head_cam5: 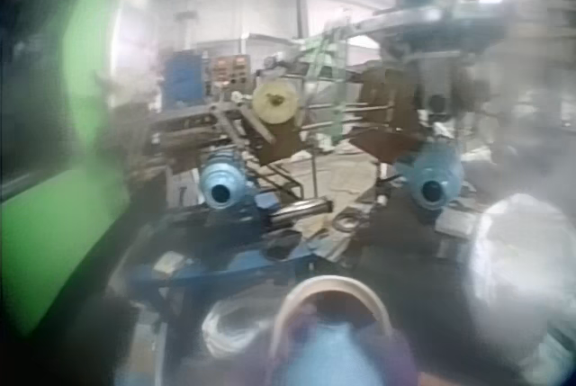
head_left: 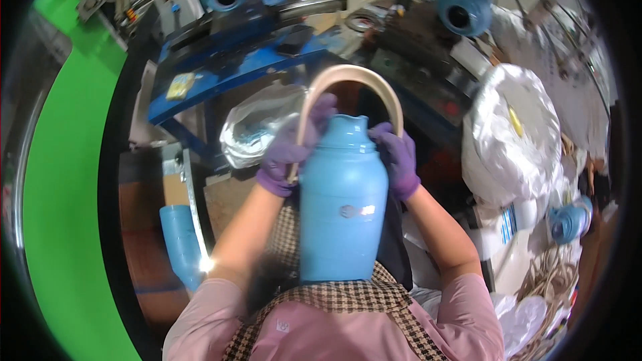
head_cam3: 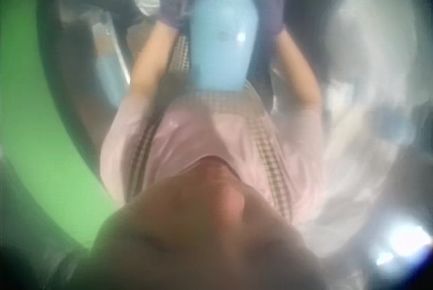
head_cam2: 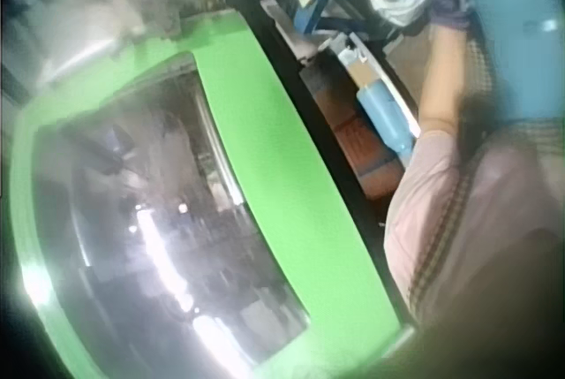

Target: The person assembles light blue thermal bottles by wiping the interiors with a cloth, inserting inner components, and attaching handles by hand.

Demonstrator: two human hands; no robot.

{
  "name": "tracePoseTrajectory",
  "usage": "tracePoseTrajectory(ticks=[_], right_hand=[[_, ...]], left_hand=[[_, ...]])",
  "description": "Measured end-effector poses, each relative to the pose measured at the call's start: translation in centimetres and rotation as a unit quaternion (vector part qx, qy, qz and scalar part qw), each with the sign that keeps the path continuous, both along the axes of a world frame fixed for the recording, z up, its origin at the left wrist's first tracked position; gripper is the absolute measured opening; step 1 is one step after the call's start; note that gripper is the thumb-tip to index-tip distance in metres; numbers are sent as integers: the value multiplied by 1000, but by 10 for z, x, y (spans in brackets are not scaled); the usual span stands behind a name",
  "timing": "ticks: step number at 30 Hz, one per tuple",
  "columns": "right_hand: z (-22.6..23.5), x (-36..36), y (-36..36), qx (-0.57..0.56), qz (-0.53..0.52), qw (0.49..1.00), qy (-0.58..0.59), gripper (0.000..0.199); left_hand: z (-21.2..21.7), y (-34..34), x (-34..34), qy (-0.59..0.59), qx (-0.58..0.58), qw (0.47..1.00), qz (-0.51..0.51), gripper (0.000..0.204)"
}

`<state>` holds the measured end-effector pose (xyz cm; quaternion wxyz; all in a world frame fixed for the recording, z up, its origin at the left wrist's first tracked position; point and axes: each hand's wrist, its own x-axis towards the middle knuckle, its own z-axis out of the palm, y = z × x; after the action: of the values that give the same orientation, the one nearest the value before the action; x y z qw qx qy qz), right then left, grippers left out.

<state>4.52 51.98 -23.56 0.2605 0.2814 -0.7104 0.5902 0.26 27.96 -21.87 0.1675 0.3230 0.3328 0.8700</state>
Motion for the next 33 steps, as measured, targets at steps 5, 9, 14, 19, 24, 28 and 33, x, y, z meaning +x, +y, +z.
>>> tracePoseTrajectory(ticks=[5,9,14,19,24,28,33], right_hand=[[5,12,5,-223,25,942,-251,17],[3,-8,11,24,71,996,51,43],[16,-19,-23,-121,177,965,-149,72],[-4,-38,-2,-188,239,894,-329,77],[52,8,48,-146,88,903,-394,32],[11,135,171,-506,1,850,-149,60],[-3,310,222,-515,-527,674,43,73]], left_hand=[[0,11,-4,146,-118,978,86,45],[15,-6,-8,497,-152,823,231,37],[-20,-4,10,149,-159,924,316,40],[12,1,33,167,-302,871,349,42],[24,-29,67,381,-227,821,358,69],[-3,-61,85,337,-344,732,483,10],[-95,-99,80,120,-444,744,485,37]])
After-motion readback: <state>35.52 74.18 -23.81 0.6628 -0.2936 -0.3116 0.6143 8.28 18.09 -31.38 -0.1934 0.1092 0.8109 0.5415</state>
